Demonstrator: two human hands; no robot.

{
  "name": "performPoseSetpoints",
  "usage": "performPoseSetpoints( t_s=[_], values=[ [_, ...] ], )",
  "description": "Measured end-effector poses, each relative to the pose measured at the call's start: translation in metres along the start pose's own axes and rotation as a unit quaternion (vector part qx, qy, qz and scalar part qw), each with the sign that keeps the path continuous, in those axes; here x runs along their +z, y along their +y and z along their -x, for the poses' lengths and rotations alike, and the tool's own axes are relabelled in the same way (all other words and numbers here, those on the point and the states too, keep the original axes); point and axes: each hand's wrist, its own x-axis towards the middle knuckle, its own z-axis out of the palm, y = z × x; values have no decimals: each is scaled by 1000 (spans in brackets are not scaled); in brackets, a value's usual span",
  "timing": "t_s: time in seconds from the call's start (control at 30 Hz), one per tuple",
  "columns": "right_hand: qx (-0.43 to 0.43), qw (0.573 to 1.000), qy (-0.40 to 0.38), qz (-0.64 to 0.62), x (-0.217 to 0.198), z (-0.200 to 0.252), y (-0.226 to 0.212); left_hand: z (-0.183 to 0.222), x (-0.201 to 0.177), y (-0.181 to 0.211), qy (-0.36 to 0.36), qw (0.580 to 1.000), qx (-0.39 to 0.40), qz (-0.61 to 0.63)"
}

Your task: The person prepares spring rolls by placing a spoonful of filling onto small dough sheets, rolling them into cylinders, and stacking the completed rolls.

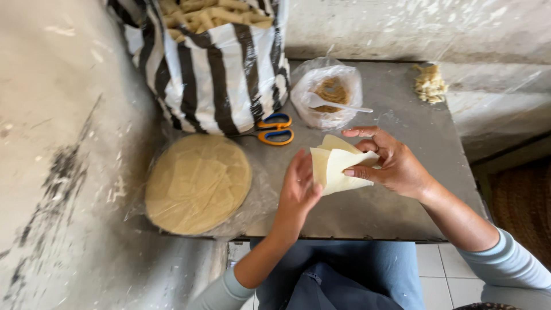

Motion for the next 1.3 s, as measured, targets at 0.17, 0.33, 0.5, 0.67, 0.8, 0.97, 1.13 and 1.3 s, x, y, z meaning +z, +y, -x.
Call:
performPoseSetpoints(
  t_s=[0.17,0.33,0.5,0.67,0.8,0.97,1.13,1.3],
  values=[
    [-33,994,27,99,-38,2,14,-45,30,-11,-38,940,-233,246],
    [-102,984,71,127,-82,-3,26,-91,55,-33,18,976,-172,131],
    [-104,976,110,156,-113,-7,53,-114,56,-59,16,981,-185,58],
    [4,987,147,61,-140,-14,92,-97,52,-97,12,975,-220,7],
    [188,959,157,144,-148,-28,118,-80,44,-121,-18,971,-238,10],
    [212,951,128,184,-147,-31,129,-84,41,-127,14,977,-209,-25],
    [208,949,126,200,-142,-27,125,-83,44,-113,16,979,-203,17],
    [-110,832,256,479,-131,-9,94,-84,45,-105,55,966,-237,82]
  ],
)
